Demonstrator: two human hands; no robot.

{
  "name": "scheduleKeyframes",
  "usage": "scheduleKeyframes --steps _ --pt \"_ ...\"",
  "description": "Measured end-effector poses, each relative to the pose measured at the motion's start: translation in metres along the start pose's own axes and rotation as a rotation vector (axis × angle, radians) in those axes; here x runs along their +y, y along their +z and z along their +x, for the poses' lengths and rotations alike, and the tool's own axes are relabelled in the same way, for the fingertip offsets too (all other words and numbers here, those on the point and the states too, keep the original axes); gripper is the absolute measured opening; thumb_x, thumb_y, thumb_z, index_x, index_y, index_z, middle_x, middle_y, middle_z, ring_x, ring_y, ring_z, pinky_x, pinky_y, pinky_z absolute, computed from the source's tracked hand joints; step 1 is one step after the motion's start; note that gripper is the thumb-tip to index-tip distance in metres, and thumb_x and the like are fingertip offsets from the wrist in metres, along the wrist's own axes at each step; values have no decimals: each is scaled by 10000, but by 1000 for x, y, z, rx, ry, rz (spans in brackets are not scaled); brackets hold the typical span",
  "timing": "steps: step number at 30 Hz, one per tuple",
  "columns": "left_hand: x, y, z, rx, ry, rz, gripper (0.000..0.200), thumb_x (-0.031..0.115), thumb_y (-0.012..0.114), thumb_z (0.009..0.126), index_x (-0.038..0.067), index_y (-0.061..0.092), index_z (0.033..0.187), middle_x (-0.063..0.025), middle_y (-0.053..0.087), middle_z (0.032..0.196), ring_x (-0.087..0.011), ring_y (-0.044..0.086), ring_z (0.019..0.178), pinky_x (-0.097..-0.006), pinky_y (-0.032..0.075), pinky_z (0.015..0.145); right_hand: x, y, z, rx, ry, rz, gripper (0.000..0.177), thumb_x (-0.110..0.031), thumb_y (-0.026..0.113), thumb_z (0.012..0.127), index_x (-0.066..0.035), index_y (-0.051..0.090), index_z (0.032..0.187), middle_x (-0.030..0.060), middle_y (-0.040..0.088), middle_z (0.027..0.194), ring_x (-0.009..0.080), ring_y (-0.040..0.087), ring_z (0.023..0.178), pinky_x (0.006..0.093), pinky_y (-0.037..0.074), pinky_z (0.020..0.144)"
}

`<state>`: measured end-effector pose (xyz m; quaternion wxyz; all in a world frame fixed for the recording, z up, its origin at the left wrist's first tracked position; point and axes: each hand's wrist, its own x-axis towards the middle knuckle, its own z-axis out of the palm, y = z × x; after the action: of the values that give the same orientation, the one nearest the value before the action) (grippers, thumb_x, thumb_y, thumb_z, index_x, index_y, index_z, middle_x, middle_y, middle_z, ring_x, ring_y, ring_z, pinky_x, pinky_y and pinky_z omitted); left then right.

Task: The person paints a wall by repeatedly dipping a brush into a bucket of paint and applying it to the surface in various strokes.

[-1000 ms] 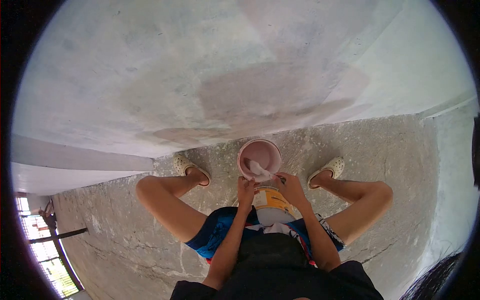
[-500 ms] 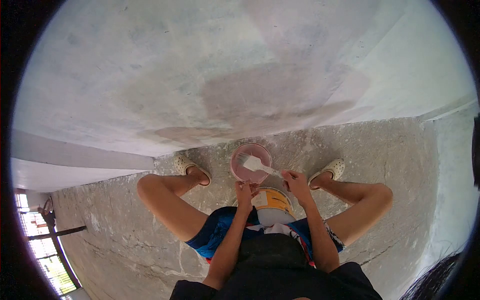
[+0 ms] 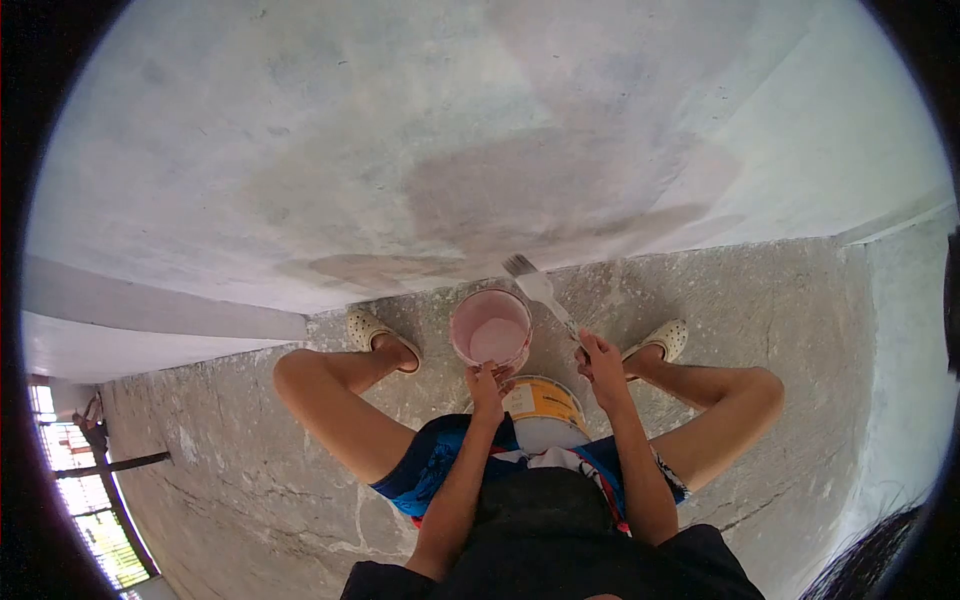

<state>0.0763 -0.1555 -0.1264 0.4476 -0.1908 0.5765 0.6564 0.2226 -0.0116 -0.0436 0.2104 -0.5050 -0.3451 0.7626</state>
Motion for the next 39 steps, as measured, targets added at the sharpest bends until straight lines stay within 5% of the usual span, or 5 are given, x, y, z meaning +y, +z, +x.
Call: scheduleKeyframes --steps 11,26,29,34,39 --pt "2 1 -3 30 -11 46 339 200 566 869 127 309 1077 -131 590 951 -238 637 872 -375 528 651 8 -2 22 61 -1 -36 253 -291 554 952 -52 591 877 -24 459 663 69 372 554 236 328 541" --pt "3 3 -3 46 -30 39 354 217 567 872 137 325 1118 -117 587 939 -233 640 865 -378 524 655 -8 -10 -21 -82 -245 354 239 -253 620 929 -16 587 922 -70 328 593 54 301 535 248 301 555" --pt "4 4 -5 65 -17 47 349 218 563 869 132 328 1111 -124 580 939 -230 635 870 -379 527 647 -7 -7 -15 -126 -240 292 209 -243 550 966 -39 595 964 -76 305 593 35 310 544 224 303 544" --pt "0 -5 1 45 10 49 358 231 565 868 114 318 1099 -135 561 958 -244 620 888 -405 534 683 33 -1 20 201 -243 -366 391 -373 613 916 -4 621 1044 -35 429 639 51 420 594 234 355 530" --pt "6 -6 -3 63 3 25 336 223 555 872 121 326 1095 -125 573 934 -239 627 867 -382 530 644 75 -15 61 215 -127 -486 403 -374 599 915 11 648 1025 -35 440 651 59 426 589 234 359 518"
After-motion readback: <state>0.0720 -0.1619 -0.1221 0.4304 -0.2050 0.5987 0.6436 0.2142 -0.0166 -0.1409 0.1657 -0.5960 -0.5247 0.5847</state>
